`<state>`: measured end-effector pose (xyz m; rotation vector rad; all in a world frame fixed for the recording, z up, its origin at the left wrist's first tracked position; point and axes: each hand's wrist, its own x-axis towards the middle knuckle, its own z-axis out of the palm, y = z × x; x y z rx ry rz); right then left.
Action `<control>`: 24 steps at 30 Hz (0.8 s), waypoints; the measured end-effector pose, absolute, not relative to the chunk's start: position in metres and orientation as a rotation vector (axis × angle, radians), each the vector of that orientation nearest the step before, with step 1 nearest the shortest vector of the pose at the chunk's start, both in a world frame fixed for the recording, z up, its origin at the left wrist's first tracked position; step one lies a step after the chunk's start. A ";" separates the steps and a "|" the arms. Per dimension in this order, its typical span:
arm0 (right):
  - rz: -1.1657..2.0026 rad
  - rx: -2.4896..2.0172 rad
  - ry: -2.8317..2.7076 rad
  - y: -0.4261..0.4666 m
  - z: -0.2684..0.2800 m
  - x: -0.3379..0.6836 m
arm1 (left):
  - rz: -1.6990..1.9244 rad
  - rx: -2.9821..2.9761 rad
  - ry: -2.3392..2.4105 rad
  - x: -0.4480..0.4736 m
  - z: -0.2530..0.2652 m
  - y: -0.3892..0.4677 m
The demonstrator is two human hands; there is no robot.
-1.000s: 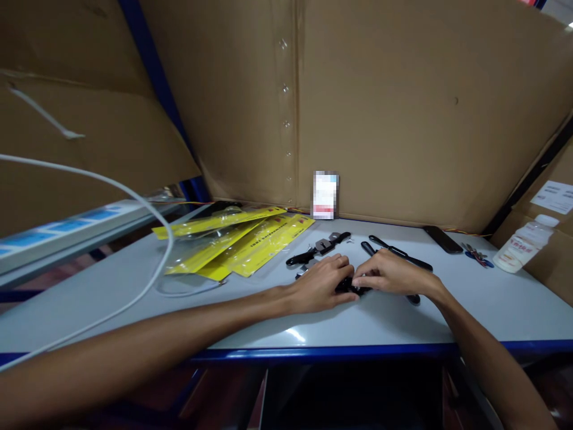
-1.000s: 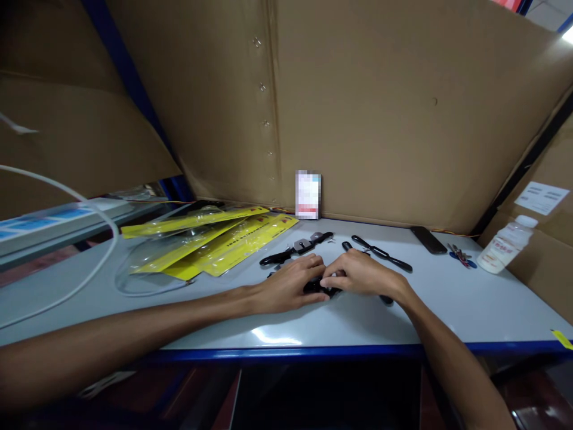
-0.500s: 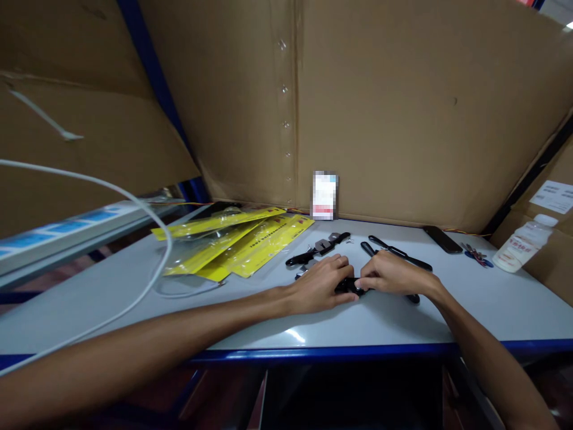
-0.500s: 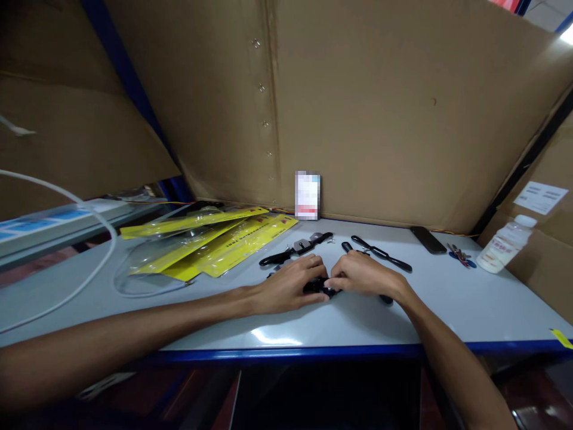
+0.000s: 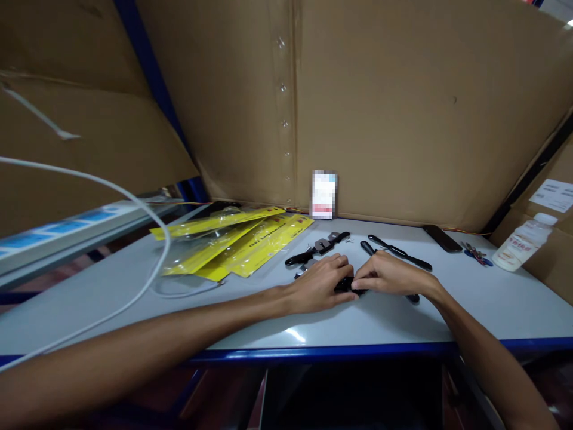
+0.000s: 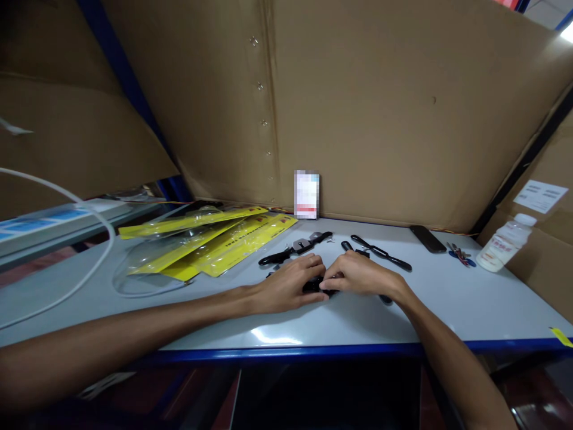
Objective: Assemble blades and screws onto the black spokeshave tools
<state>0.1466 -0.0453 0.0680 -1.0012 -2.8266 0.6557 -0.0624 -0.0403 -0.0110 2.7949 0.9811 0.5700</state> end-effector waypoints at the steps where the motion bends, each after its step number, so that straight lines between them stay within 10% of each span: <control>1: 0.629 -1.002 -2.829 -0.045 0.068 0.146 | 0.568 2.794 0.979 -0.062 -0.011 -0.040; 24: 0.437 -1.363 -2.936 -0.038 0.073 0.163 | 0.564 2.808 0.999 -0.061 -0.009 -0.041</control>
